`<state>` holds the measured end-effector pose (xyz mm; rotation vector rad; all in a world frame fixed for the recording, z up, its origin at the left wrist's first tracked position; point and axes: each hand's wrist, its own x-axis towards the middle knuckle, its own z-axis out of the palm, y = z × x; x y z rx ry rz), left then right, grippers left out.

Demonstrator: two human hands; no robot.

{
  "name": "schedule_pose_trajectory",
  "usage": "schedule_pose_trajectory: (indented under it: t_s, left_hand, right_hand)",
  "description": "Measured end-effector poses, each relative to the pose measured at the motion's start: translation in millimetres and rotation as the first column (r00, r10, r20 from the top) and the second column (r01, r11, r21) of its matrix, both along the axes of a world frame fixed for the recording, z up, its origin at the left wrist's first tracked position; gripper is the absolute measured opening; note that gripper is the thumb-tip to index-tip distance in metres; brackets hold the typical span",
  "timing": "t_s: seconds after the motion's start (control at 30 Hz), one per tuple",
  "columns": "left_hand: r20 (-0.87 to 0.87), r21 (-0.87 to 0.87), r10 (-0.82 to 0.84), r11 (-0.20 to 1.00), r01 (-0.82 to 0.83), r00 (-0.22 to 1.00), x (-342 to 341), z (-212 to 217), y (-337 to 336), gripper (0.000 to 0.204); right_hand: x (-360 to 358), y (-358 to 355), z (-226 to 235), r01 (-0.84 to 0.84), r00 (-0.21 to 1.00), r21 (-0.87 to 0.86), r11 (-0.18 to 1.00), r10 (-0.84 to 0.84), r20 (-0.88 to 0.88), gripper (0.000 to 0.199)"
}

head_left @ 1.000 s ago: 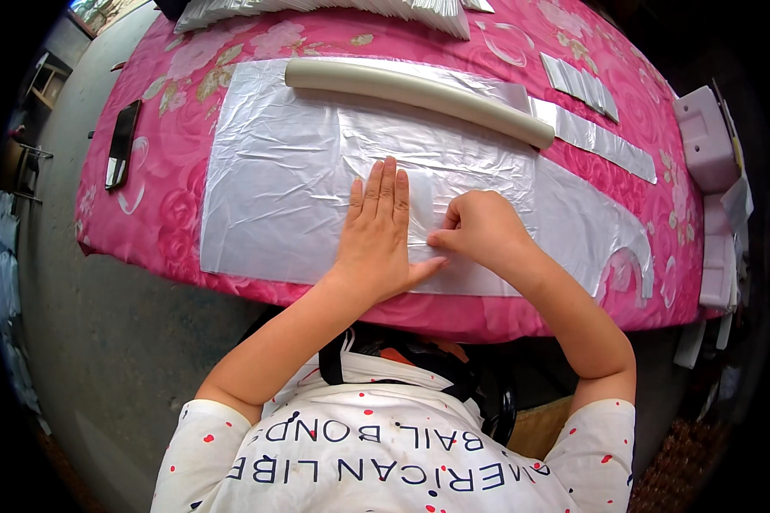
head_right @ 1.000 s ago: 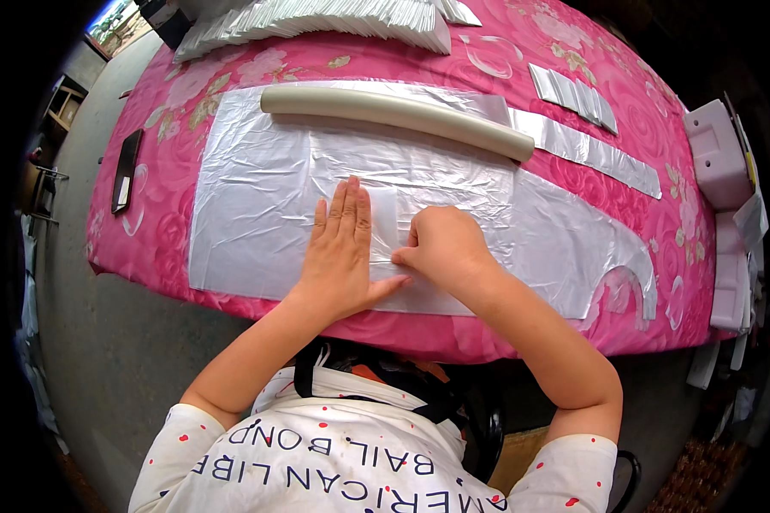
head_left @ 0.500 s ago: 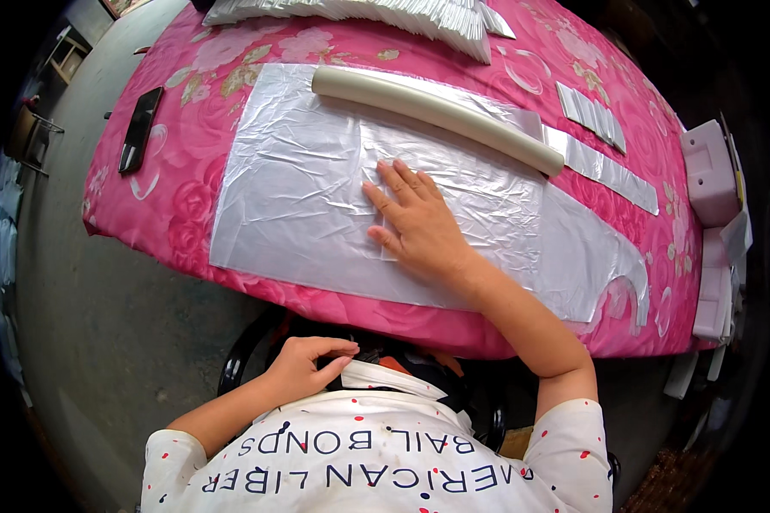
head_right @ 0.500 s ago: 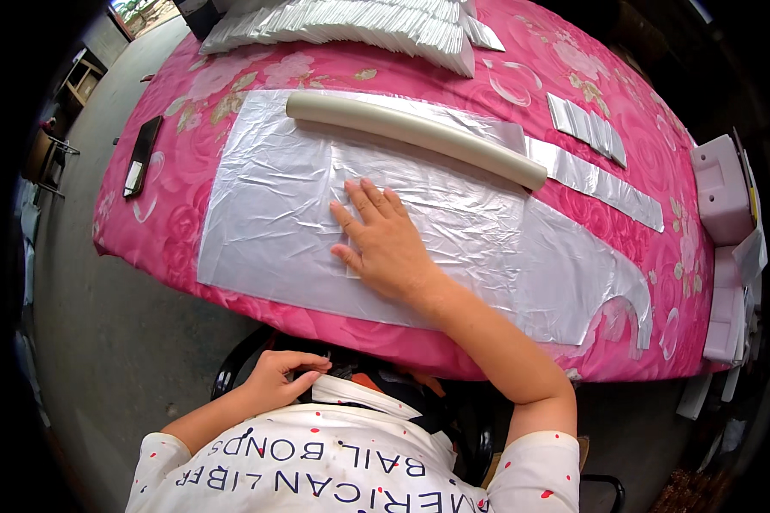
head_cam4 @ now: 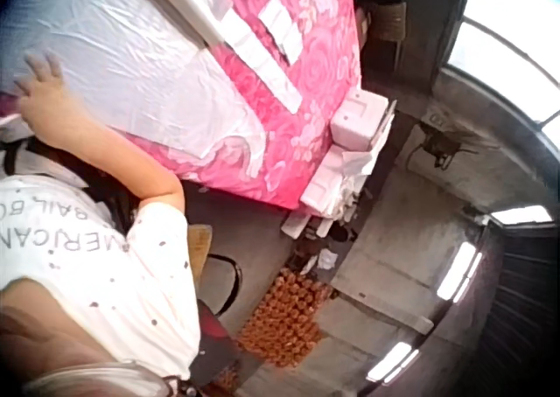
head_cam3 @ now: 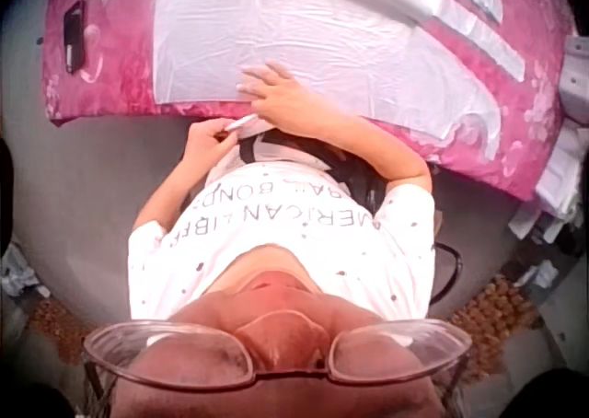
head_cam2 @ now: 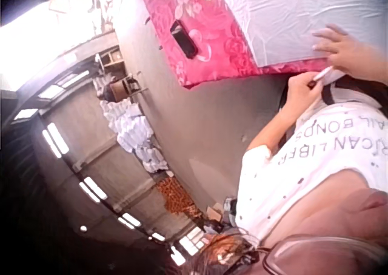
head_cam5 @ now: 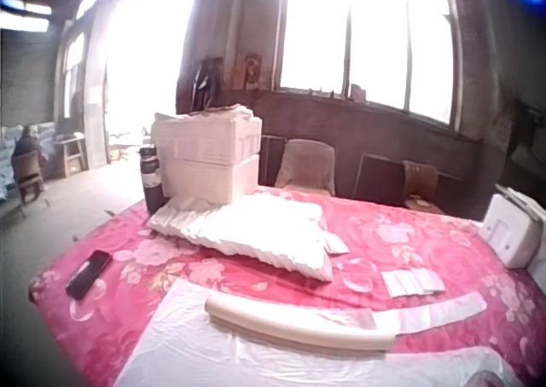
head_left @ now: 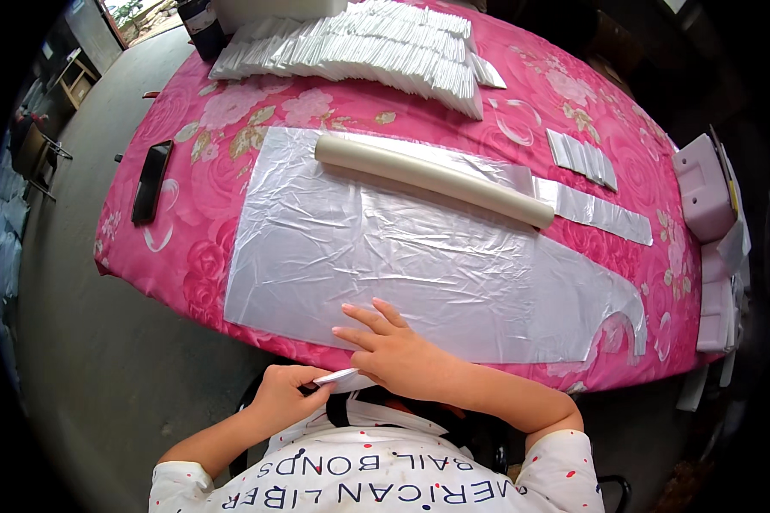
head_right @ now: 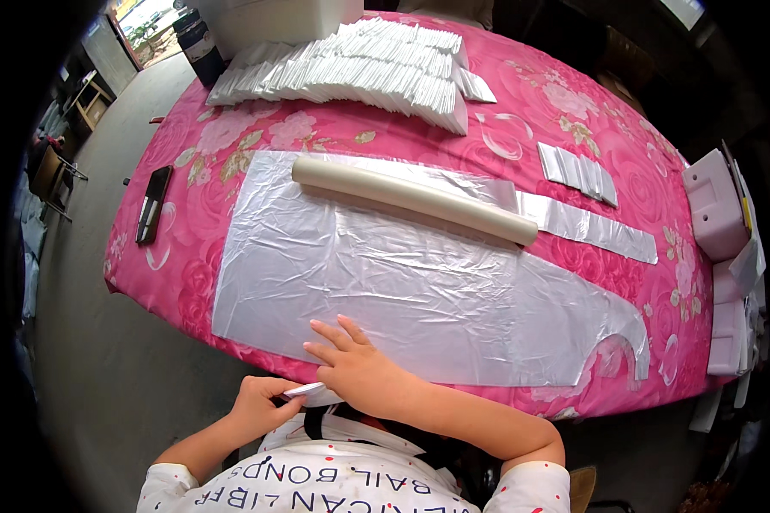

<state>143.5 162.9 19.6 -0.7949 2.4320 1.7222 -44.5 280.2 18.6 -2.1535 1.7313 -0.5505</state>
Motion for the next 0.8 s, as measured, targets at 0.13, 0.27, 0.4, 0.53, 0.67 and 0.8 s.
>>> schedule_pose_trajectory:
  t_s: [0.13, 0.27, 0.4, 0.53, 0.67, 0.8]
  left_hand:
    - [-0.207, -0.105, -0.027, 0.995, 0.006, 0.978, -7, 6, -3, 0.027]
    - [-0.214, 0.026, -0.020, 0.999, 0.026, 0.977, -9, -6, 0, 0.024]
    - [-0.208, 0.057, -0.039, 0.997, 0.051, 0.977, -16, -5, 1, 0.023]
    - [-0.208, 0.083, -0.041, 0.995, 0.059, 0.977, -22, -6, -1, 0.023]
    - [-0.181, 0.078, -0.048, 0.995, 0.063, 0.982, -24, -5, -1, 0.024]
    - [-0.143, 0.077, -0.032, 0.996, 0.043, 0.989, -21, -2, -1, 0.024]
  right_hand:
    - [-72, 3, 16, 0.239, 0.918, -0.043, 0.970, -0.211, 0.337, 0.014]
    - [-176, -3, 6, 0.725, 0.241, 0.194, 0.661, -0.507, 0.828, 0.010]
    - [-278, -20, -1, 0.900, 0.039, 0.190, 0.391, -0.508, 0.861, 0.017]
    - [-341, -40, -29, 0.955, -0.036, 0.207, 0.213, -0.609, 0.792, 0.022]
    - [-362, -61, -41, 0.992, -0.025, 0.121, 0.032, -0.897, 0.441, 0.032]
    - [-334, -75, -17, 0.999, 0.006, 0.050, 0.012, -0.993, 0.122, 0.040]
